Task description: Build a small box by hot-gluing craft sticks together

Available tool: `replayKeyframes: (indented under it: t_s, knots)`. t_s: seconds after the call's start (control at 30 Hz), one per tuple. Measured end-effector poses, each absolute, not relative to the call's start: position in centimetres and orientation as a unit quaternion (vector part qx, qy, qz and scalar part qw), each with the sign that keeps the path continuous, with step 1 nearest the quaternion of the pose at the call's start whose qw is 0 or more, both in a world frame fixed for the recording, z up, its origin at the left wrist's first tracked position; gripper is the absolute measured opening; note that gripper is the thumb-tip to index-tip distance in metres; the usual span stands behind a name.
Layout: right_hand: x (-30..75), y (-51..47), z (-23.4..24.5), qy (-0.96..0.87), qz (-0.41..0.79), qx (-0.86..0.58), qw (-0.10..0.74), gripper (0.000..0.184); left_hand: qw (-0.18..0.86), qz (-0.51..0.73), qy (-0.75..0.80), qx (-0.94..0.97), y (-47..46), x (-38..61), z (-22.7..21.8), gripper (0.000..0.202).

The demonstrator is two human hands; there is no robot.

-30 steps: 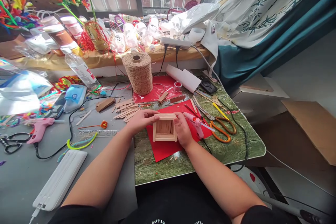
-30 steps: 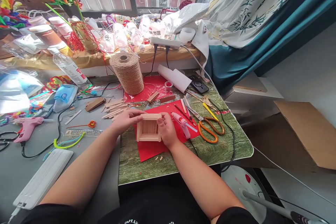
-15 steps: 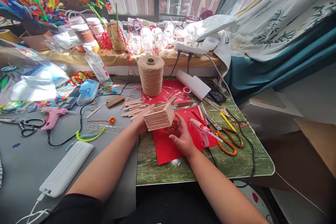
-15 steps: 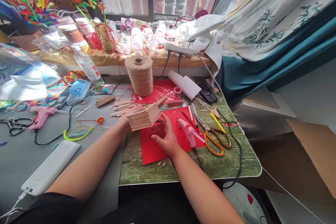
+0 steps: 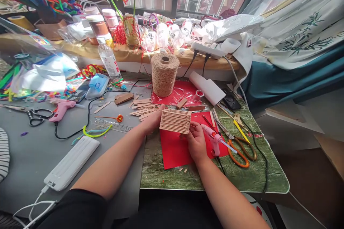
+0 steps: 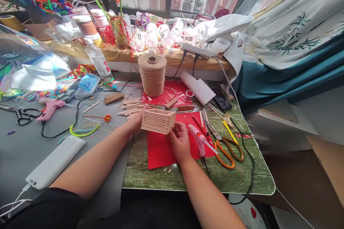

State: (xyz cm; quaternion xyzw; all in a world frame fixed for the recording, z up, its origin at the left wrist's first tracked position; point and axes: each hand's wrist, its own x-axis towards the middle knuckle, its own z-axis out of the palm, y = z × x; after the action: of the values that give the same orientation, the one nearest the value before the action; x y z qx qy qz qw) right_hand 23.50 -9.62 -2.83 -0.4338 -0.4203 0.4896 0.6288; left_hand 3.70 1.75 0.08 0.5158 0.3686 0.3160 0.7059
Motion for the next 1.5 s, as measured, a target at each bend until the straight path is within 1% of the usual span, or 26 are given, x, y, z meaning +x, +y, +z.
replayKeyframes:
  t_s: [0.1, 0.17, 0.23, 0.3, 0.37, 0.47, 0.53, 0.57, 0.67, 0.73, 0.77, 0.83, 1.0, 1.07, 1.13, 1.17, 1.23, 1.27, 1.33, 1.43, 1.5]
  knots:
    - [23.8, -9.2, -2.9, -0.382, 0.487, -0.457, 0.639, 0.035, 0.734, 0.307, 0.281, 0.538, 1.5, 3.5, 0.8, 0.076]
    - [23.9, -9.1, -2.9, -0.368, 0.489, -0.468, 0.638, 0.036, 0.741, 0.31, 0.238, 0.546, 1.5, 3.4, 0.9, 0.077]
    - [24.1, -9.2, -2.8, -0.378, 0.489, -0.478, 0.624, 0.036, 0.746, 0.33, 0.236, 0.528, 1.6, 3.3, 0.8, 0.078]
    - [24.2, -9.6, -2.6, -0.422, 0.478, -0.491, 0.594, 0.033, 0.748, 0.374, 0.254, 0.487, 1.9, 3.2, 0.6, 0.074]
    - [24.2, -10.1, -2.5, -0.487, 0.446, -0.504, 0.557, 0.038, 0.73, 0.44, 0.267, 0.45, 2.4, 3.0, 0.5, 0.072]
    - [24.2, -10.8, -2.4, -0.573, 0.394, -0.504, 0.513, 0.045, 0.669, 0.534, 0.27, 0.44, 3.2, 2.7, 0.6, 0.078]
    - [24.1, -10.9, -2.4, -0.601, 0.387, -0.496, 0.493, 0.047, 0.621, 0.554, 0.281, 0.478, 3.5, 2.6, 0.8, 0.081]
    - [24.1, -10.8, -2.4, -0.609, 0.388, -0.492, 0.487, 0.048, 0.595, 0.549, 0.289, 0.511, 3.4, 2.5, 0.8, 0.085]
    - [24.1, -10.8, -2.4, -0.628, 0.382, -0.486, 0.473, 0.047, 0.481, 0.514, 0.319, 0.635, 2.5, 2.6, 1.2, 0.113]
    - [24.0, -10.9, -2.3, -0.643, 0.358, -0.487, 0.47, 0.045, 0.375, 0.471, 0.334, 0.725, 1.6, 2.8, 1.6, 0.116]
    - [23.9, -11.0, -2.3, -0.651, 0.342, -0.488, 0.471, 0.044, 0.328, 0.437, 0.335, 0.767, 1.1, 2.8, 1.8, 0.112]
    - [23.7, -11.3, -2.2, -0.668, 0.305, -0.487, 0.473, 0.042, 0.276, 0.381, 0.332, 0.818, 0.5, 2.9, 2.0, 0.105]
    - [23.0, -11.7, -2.0, -0.705, 0.243, -0.481, 0.462, 0.039, 0.257, 0.281, 0.33, 0.864, 0.4, 2.6, 1.7, 0.102]
    - [22.8, -11.7, -2.1, -0.711, 0.228, -0.482, 0.458, 0.039, 0.244, 0.248, 0.312, 0.884, 0.8, 2.0, 1.8, 0.097]
    - [22.7, -11.7, -2.2, -0.716, 0.214, -0.484, 0.455, 0.038, 0.229, 0.24, 0.305, 0.893, 1.4, 1.0, 2.3, 0.086]
    - [22.7, -11.7, -2.2, -0.719, 0.207, -0.485, 0.454, 0.038, 0.223, 0.243, 0.314, 0.89, 1.9, 0.4, 2.7, 0.076]
    - [22.5, -11.7, -2.2, -0.726, 0.187, -0.482, 0.453, 0.038, 0.197, 0.236, 0.384, 0.871, 3.0, -1.2, 3.4, 0.05]
    - [22.4, -11.8, -2.0, -0.732, 0.177, -0.478, 0.452, 0.037, 0.166, 0.206, 0.451, 0.852, 3.5, -2.1, 3.7, 0.041]
    - [22.1, -12.2, -1.5, -0.749, 0.164, -0.464, 0.444, 0.028, 0.101, 0.103, 0.59, 0.794, 4.7, -3.9, 4.0, 0.035]
    - [21.9, -13.9, -0.5, -0.764, 0.154, -0.451, 0.435, 0.006, 0.105, 0.058, 0.64, 0.759, 5.8, -6.1, 3.6, 0.023]
    - [22.5, -15.7, -0.1, -0.767, 0.139, -0.449, 0.437, 0.021, 0.118, 0.051, 0.647, 0.752, 6.0, -6.9, 3.1, 0.017]
